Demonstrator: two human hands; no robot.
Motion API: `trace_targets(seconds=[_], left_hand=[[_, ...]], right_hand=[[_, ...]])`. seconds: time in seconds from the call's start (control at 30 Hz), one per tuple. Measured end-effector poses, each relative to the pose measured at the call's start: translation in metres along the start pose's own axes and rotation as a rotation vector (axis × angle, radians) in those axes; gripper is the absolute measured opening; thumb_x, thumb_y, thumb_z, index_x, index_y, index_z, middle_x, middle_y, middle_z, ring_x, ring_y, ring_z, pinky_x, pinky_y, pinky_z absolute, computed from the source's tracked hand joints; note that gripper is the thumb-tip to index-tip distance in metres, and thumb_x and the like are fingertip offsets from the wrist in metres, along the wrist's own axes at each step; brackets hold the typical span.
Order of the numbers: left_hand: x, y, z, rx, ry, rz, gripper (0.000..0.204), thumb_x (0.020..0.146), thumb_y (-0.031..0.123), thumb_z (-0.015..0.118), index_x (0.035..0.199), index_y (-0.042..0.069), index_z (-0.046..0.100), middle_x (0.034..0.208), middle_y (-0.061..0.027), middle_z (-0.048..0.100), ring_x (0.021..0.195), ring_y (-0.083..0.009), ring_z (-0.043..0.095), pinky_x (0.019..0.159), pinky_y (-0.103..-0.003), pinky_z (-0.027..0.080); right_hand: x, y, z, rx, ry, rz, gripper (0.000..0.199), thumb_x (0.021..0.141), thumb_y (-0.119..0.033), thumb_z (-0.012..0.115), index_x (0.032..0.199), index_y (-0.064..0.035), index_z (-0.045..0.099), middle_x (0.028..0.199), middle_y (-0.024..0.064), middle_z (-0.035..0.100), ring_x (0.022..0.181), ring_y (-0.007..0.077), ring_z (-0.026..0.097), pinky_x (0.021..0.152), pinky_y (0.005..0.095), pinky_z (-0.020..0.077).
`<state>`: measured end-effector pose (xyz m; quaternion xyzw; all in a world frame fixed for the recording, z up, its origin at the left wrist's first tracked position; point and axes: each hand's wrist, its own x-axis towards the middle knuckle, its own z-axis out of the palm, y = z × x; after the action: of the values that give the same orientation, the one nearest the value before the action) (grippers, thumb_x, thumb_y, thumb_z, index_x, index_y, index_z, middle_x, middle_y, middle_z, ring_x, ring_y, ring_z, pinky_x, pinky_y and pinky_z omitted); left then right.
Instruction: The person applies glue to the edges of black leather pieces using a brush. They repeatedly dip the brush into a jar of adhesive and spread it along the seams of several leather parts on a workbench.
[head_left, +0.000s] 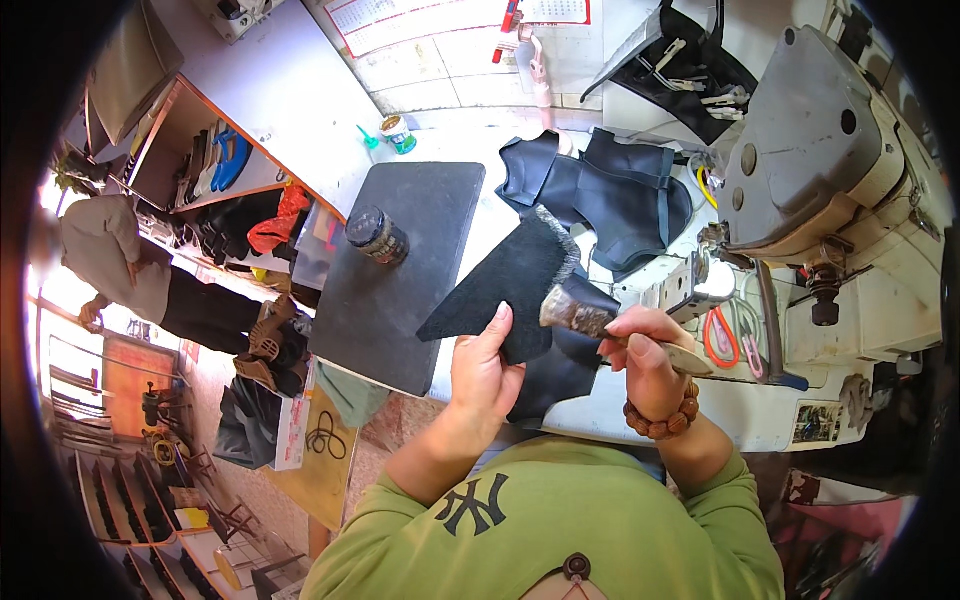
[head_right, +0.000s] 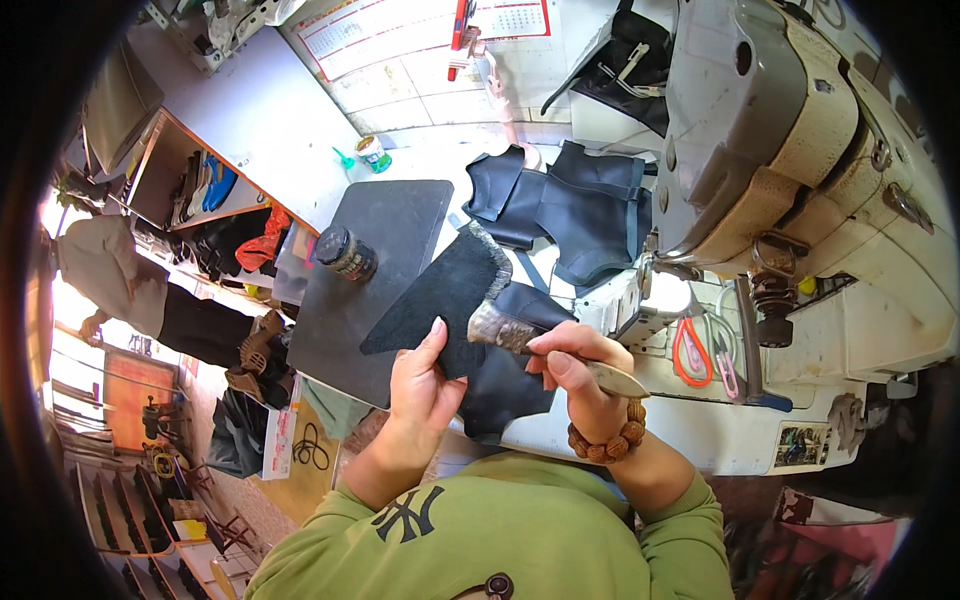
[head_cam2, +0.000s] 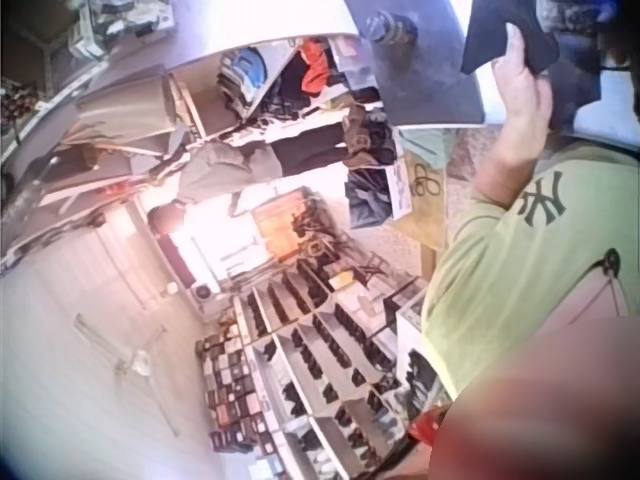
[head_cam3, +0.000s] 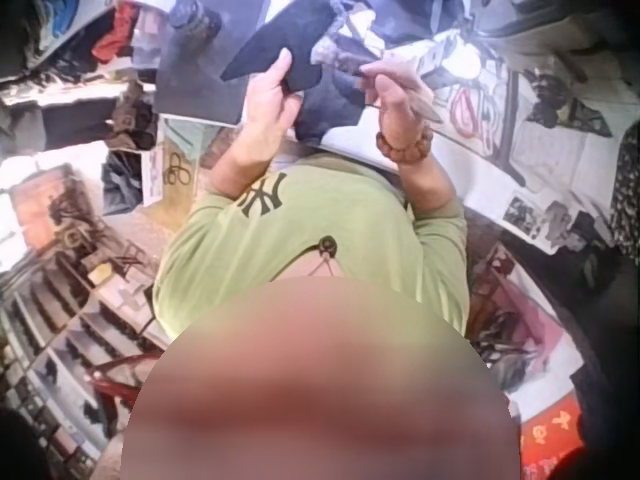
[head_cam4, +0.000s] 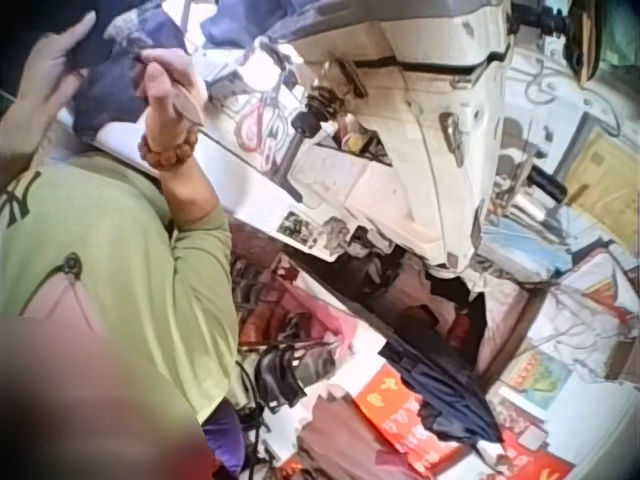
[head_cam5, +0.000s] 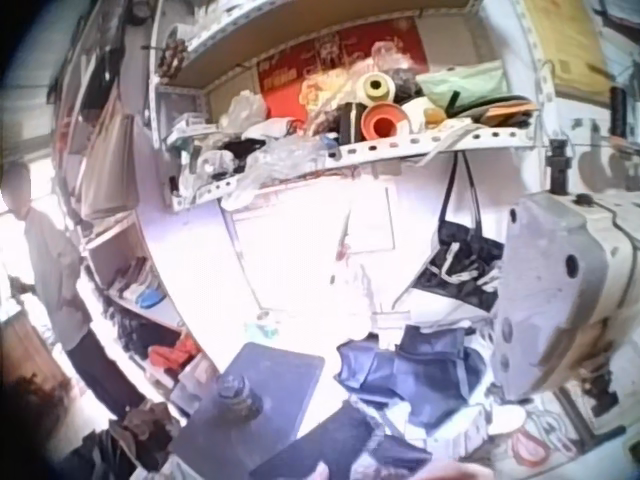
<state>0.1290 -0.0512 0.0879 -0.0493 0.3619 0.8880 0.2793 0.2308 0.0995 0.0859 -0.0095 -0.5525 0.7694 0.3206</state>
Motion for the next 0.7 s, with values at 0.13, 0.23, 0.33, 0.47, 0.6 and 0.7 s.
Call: trace_targets(seconds=[0.13, 0.23, 0.33, 0.47, 0.6, 0.7], left_hand=[[-0.003, 0.001, -0.001, 0.005, -0.024, -0.104, 0.024, 0.093, 0.011, 0.053, 0.111, -0.003, 0.055, 0.106, -0.013, 0.063, 0.095, -0.0238, 0.063, 0.081, -0.039, 0.053], [-0.006, -0.001, 0.0, 0.025, 0.001, -0.108, 0.025, 0.093, 0.011, 0.052, 0.115, 0.0, 0.054, 0.108, -0.0117, 0.062, 0.097, -0.0235, 0.062, 0.082, -0.04, 0.052], [-0.007, -0.004, -0.002, 0.052, -0.015, -0.087, 0.026, 0.092, 0.011, 0.053, 0.118, 0.003, 0.053, 0.111, -0.0102, 0.061, 0.1, -0.0233, 0.06, 0.085, -0.041, 0.051], [-0.004, 0.001, -0.006, -0.008, 0.012, 0.005, 0.027, 0.092, 0.01, 0.053, 0.118, 0.004, 0.053, 0.112, -0.0092, 0.06, 0.102, -0.0232, 0.059, 0.087, -0.042, 0.05], [-0.003, 0.004, -0.004, 0.069, 0.01, 0.006, 0.026, 0.092, 0.01, 0.053, 0.117, 0.001, 0.053, 0.111, -0.0115, 0.061, 0.099, -0.0233, 0.061, 0.086, -0.042, 0.05], [-0.004, 0.003, 0.001, 0.068, 0.034, -0.029, 0.026, 0.092, 0.01, 0.054, 0.116, 0.001, 0.053, 0.11, -0.0117, 0.061, 0.098, -0.0231, 0.061, 0.085, -0.04, 0.051]], right_hand=[[0.002, -0.003, -0.006, -0.117, -0.066, 0.108, 0.018, 0.081, -0.01, 0.055, 0.086, 0.0041, 0.064, 0.075, 0.01, 0.062, 0.058, 0.0106, 0.054, 0.053, 0.0217, 0.0428], [0.004, -0.003, -0.014, -0.164, -0.072, 0.12, 0.018, 0.079, -0.009, 0.054, 0.083, 0.0045, 0.064, 0.074, 0.0101, 0.062, 0.057, 0.0106, 0.054, 0.052, 0.022, 0.0435], [0.004, -0.004, -0.023, -0.202, -0.099, 0.164, 0.018, 0.079, -0.009, 0.053, 0.083, 0.0044, 0.065, 0.074, 0.0098, 0.062, 0.057, 0.0107, 0.055, 0.052, 0.0219, 0.0434], [0.005, -0.007, -0.028, -0.252, -0.006, 0.167, 0.019, 0.078, -0.01, 0.052, 0.081, 0.0045, 0.063, 0.07, 0.0105, 0.059, 0.054, 0.0108, 0.051, 0.05, 0.0218, 0.0415], [-0.001, -0.009, -0.021, -0.033, -0.03, 0.147, 0.018, 0.078, -0.008, 0.052, 0.082, 0.0049, 0.064, 0.072, 0.011, 0.06, 0.056, 0.0111, 0.053, 0.051, 0.0217, 0.0422], [-0.001, -0.006, -0.019, -0.124, -0.189, 0.226, 0.019, 0.078, -0.009, 0.053, 0.083, 0.0046, 0.064, 0.073, 0.0101, 0.06, 0.057, 0.0113, 0.053, 0.051, 0.022, 0.0412]])
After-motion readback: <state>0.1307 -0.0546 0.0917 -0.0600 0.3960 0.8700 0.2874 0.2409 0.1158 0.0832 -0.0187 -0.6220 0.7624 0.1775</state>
